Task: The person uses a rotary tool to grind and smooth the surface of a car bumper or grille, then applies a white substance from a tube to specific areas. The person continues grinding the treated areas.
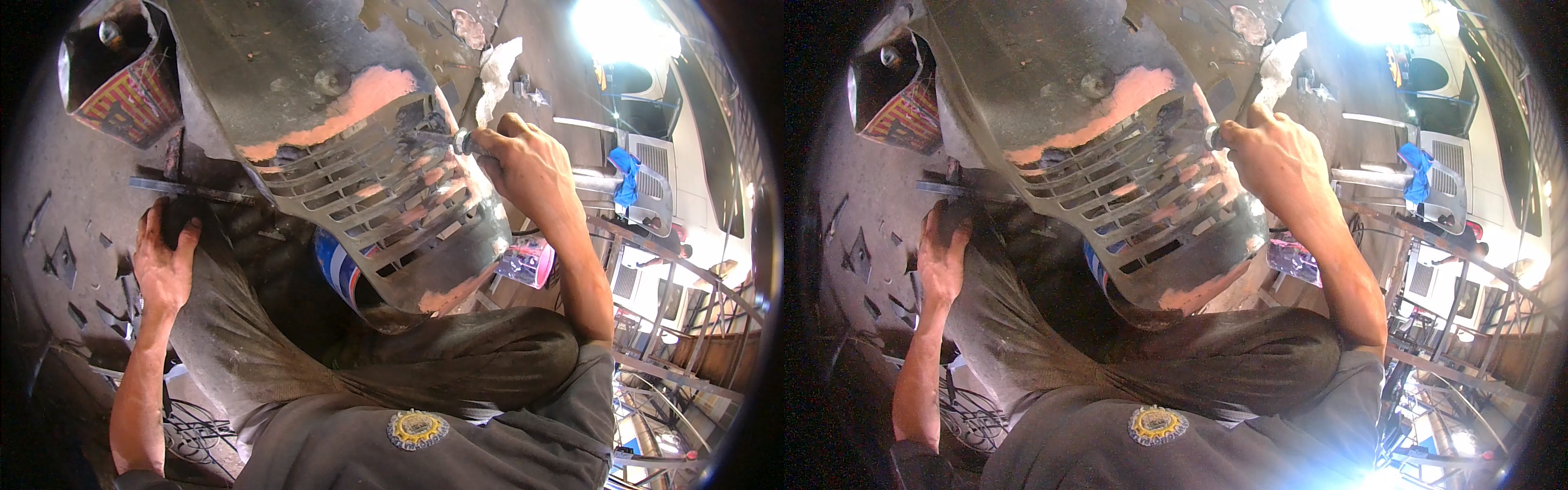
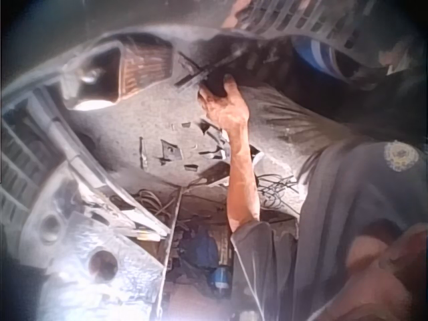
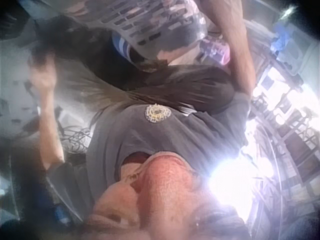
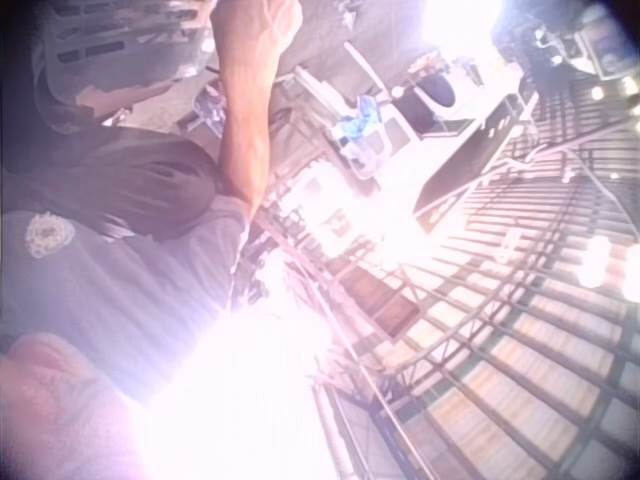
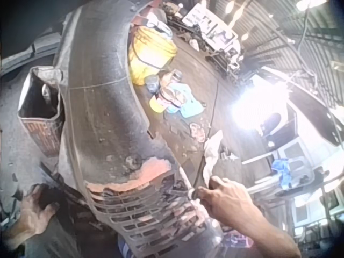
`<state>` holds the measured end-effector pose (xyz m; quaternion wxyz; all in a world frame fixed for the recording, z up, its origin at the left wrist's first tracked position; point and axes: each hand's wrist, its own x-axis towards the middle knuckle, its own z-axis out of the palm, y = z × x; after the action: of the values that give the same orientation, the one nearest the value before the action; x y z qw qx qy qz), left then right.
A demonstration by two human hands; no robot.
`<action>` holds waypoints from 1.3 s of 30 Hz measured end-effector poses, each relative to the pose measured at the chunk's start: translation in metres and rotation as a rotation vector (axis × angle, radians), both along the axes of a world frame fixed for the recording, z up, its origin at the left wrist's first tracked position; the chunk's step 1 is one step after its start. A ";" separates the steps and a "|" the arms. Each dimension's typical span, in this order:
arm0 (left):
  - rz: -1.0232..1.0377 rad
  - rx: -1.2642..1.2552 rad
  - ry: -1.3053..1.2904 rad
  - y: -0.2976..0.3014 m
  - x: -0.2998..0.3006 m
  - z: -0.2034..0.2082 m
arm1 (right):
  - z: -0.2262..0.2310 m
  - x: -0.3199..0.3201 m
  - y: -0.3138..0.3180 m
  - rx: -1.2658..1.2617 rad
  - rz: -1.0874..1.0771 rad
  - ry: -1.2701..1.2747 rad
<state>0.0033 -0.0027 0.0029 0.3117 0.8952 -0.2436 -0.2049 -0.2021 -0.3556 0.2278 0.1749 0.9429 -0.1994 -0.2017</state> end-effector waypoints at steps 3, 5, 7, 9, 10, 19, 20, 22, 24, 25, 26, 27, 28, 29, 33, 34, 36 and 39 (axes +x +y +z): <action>0.007 0.006 0.000 -0.001 0.000 -0.001 | -0.001 0.000 0.000 -0.001 -0.008 -0.003; 0.007 0.006 0.002 -0.001 0.000 -0.002 | -0.001 0.000 0.002 0.003 -0.016 -0.002; 0.006 0.002 0.003 -0.001 0.000 -0.001 | 0.000 0.002 0.003 0.007 -0.044 0.008; 0.003 -0.008 0.006 0.000 0.000 -0.002 | 0.000 0.002 0.002 0.008 -0.059 0.021; 0.005 -0.008 0.006 0.000 0.000 -0.002 | 0.000 0.002 0.002 0.007 -0.060 0.028; 0.011 -0.009 -0.003 0.001 0.000 -0.004 | -0.001 0.001 0.003 0.009 -0.081 0.038; 0.008 -0.013 0.006 0.001 0.000 -0.004 | -0.001 0.001 0.003 0.023 -0.085 0.035; 0.005 -0.017 0.014 0.000 0.001 -0.004 | -0.002 0.001 0.003 0.017 -0.085 0.032; 0.011 -0.014 0.014 -0.001 0.001 -0.002 | -0.002 0.001 0.003 0.020 -0.082 0.026; 0.015 -0.012 0.016 -0.001 0.001 -0.002 | -0.001 0.001 0.003 0.024 -0.081 0.023; 0.018 -0.011 0.018 -0.001 0.000 -0.002 | -0.001 0.001 0.003 0.029 -0.079 0.019; 0.021 -0.011 0.022 -0.001 0.000 -0.002 | -0.001 0.001 0.003 0.030 -0.074 0.017; 0.021 -0.004 0.026 -0.002 0.000 -0.001 | -0.001 0.000 0.003 0.031 -0.069 0.014; 0.021 0.003 0.029 -0.002 0.000 0.000 | -0.001 0.000 0.003 0.032 -0.065 0.012; 0.025 0.019 0.028 -0.002 -0.001 0.000 | 0.000 -0.001 0.002 0.042 -0.067 0.014; 0.025 0.021 0.031 -0.002 -0.001 0.001 | 0.001 -0.001 0.003 0.044 -0.071 0.014; 0.026 0.024 0.036 -0.003 -0.001 0.001 | 0.001 0.000 0.004 0.050 -0.077 0.014; 0.023 0.008 0.025 -0.002 0.000 0.001 | 0.002 0.001 0.004 0.065 -0.076 0.017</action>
<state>0.0033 -0.0044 0.0035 0.3136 0.8965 -0.2287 -0.2136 -0.2016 -0.3513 0.2293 0.1380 0.9381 -0.2267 -0.2227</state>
